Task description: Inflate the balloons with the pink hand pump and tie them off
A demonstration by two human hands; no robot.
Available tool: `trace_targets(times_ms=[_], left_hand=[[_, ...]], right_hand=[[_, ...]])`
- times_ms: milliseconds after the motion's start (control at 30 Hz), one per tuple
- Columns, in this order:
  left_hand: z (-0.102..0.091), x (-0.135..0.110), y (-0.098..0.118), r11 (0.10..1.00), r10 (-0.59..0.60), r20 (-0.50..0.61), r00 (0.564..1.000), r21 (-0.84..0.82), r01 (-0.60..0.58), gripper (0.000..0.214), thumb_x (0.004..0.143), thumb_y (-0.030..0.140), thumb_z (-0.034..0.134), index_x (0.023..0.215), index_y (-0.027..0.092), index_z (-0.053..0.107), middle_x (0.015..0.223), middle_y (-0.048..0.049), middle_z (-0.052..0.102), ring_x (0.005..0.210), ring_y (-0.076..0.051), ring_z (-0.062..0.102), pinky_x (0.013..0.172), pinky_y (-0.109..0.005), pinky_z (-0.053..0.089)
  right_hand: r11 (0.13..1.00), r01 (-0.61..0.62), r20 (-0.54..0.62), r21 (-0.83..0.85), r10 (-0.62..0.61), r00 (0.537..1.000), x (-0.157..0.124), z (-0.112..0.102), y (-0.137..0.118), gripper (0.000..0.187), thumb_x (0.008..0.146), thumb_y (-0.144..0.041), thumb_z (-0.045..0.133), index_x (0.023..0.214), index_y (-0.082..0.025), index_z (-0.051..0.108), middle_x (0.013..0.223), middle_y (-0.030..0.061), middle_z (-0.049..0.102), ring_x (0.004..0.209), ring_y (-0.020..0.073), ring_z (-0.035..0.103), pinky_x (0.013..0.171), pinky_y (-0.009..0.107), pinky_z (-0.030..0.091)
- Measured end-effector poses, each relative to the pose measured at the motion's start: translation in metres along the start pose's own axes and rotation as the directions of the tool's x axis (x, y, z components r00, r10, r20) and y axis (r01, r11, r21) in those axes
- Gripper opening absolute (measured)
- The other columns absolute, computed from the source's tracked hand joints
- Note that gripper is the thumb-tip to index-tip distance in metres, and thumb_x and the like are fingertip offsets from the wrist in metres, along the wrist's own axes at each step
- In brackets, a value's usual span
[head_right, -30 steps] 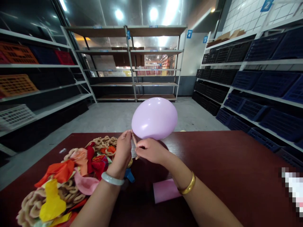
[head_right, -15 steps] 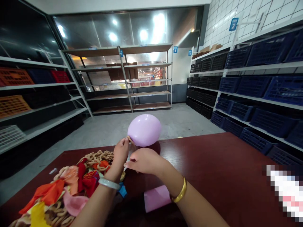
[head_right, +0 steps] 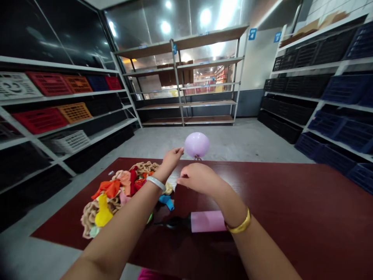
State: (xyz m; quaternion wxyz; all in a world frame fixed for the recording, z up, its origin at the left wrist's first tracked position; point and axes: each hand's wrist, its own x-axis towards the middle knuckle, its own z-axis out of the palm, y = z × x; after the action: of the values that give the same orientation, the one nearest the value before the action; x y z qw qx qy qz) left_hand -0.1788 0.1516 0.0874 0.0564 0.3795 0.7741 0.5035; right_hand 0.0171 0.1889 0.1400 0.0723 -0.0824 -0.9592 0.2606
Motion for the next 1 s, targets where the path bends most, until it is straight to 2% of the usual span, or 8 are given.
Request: trace_targets(times_ms=[100, 300, 433, 567, 700, 800, 933, 1000], left_hand=[[-0.034, -0.025, -0.002, 0.997, -0.044, -0.052, 0.998, -0.062, 0.040, 0.035, 0.088, 0.046, 0.053, 0.094, 0.018, 0.072, 0.096, -0.0130, 0.074, 0.090, -0.025, 0.066, 0.079, -0.033, 0.047], [-0.080, -0.088, -0.016, 0.861, -0.173, -0.200, 0.964, -0.507, 0.049, 0.038, 0.078, 0.047, 0.065, 0.099, 0.016, 0.071, 0.093, -0.0096, 0.072, 0.085, -0.019, 0.066, 0.076, -0.030, 0.049], [-0.077, -0.119, -0.023, 0.789, -0.273, -0.198, 0.942, -0.605, 0.102, 0.038, 0.076, 0.043, 0.067, 0.102, 0.015, 0.068, 0.095, -0.0091, 0.071, 0.083, -0.018, 0.065, 0.072, -0.029, 0.049], [-0.068, -0.133, -0.027, 0.768, -0.288, -0.179, 0.941, -0.630, 0.115, 0.036, 0.075, 0.041, 0.067, 0.101, 0.015, 0.067, 0.096, -0.0091, 0.070, 0.087, -0.018, 0.065, 0.073, -0.029, 0.050], [-0.061, -0.137, -0.033, 0.766, -0.289, -0.151, 0.945, -0.629, 0.133, 0.036, 0.074, 0.041, 0.067, 0.100, 0.016, 0.067, 0.089, -0.0078, 0.069, 0.085, -0.019, 0.065, 0.072, -0.030, 0.050], [-0.058, -0.139, -0.037, 0.764, -0.272, -0.169, 0.947, -0.636, 0.106, 0.033, 0.074, 0.041, 0.068, 0.096, 0.017, 0.067, 0.087, -0.0058, 0.068, 0.080, -0.018, 0.064, 0.071, -0.028, 0.050], [-0.058, -0.145, -0.034, 0.809, -0.222, -0.259, 0.940, -0.587, 0.030, 0.034, 0.081, 0.050, 0.062, 0.072, 0.018, 0.061, 0.060, 0.0010, 0.057, 0.055, -0.011, 0.054, 0.055, -0.022, 0.043], [-0.056, -0.149, -0.028, 0.821, -0.225, -0.180, 0.958, -0.565, 0.086, 0.046, 0.084, 0.058, 0.056, 0.062, 0.018, 0.057, 0.050, 0.0012, 0.051, 0.046, -0.010, 0.047, 0.048, -0.022, 0.038]], right_hand=[[0.995, 0.026, 0.035, -0.095, -0.022, 0.999, 0.003, 0.012, -0.003, 0.018, 0.084, -0.034, 0.064, 0.076, -0.023, 0.076, 0.074, 0.0040, 0.072, 0.063, 0.0168, 0.058, 0.056, 0.028, 0.031], [0.962, -0.026, 0.160, -0.271, 0.071, 0.984, 0.019, 0.046, -0.020, 0.022, 0.084, -0.038, 0.065, 0.090, -0.021, 0.079, 0.089, 0.0107, 0.076, 0.081, 0.0241, 0.068, 0.063, 0.028, 0.041], [0.936, -0.117, 0.179, -0.332, 0.184, 0.967, 0.029, 0.064, -0.037, 0.028, 0.085, -0.038, 0.065, 0.094, -0.015, 0.077, 0.093, 0.0170, 0.075, 0.088, 0.0287, 0.070, 0.069, 0.031, 0.048], [0.921, -0.161, 0.235, -0.355, 0.255, 0.938, 0.034, 0.085, -0.045, 0.050, 0.075, -0.059, 0.071, 0.093, -0.012, 0.077, 0.093, 0.0209, 0.075, 0.091, 0.0350, 0.071, 0.073, 0.038, 0.052], [0.927, -0.212, 0.232, -0.311, 0.290, 0.928, 0.036, 0.101, -0.044, 0.031, 0.072, -0.032, 0.077, 0.094, -0.011, 0.076, 0.101, 0.0219, 0.074, 0.098, 0.0355, 0.069, 0.077, 0.037, 0.051], [0.945, -0.235, 0.193, -0.229, 0.281, 0.940, 0.034, 0.094, -0.034, 0.017, 0.075, -0.023, 0.070, 0.088, -0.013, 0.074, 0.095, 0.0182, 0.075, 0.091, 0.0310, 0.071, 0.070, 0.032, 0.050], [0.973, -0.231, 0.157, -0.015, 0.230, 0.960, 0.027, 0.071, -0.015, 0.018, 0.086, -0.027, 0.055, 0.092, -0.017, 0.069, 0.078, 0.0066, 0.074, 0.067, 0.0166, 0.069, 0.053, 0.021, 0.043], [0.972, -0.222, 0.119, 0.083, 0.211, 0.970, 0.024, 0.062, -0.007, 0.023, 0.092, -0.030, 0.047, 0.101, -0.018, 0.065, 0.083, 0.0041, 0.074, 0.063, 0.0118, 0.067, 0.048, 0.018, 0.040]])
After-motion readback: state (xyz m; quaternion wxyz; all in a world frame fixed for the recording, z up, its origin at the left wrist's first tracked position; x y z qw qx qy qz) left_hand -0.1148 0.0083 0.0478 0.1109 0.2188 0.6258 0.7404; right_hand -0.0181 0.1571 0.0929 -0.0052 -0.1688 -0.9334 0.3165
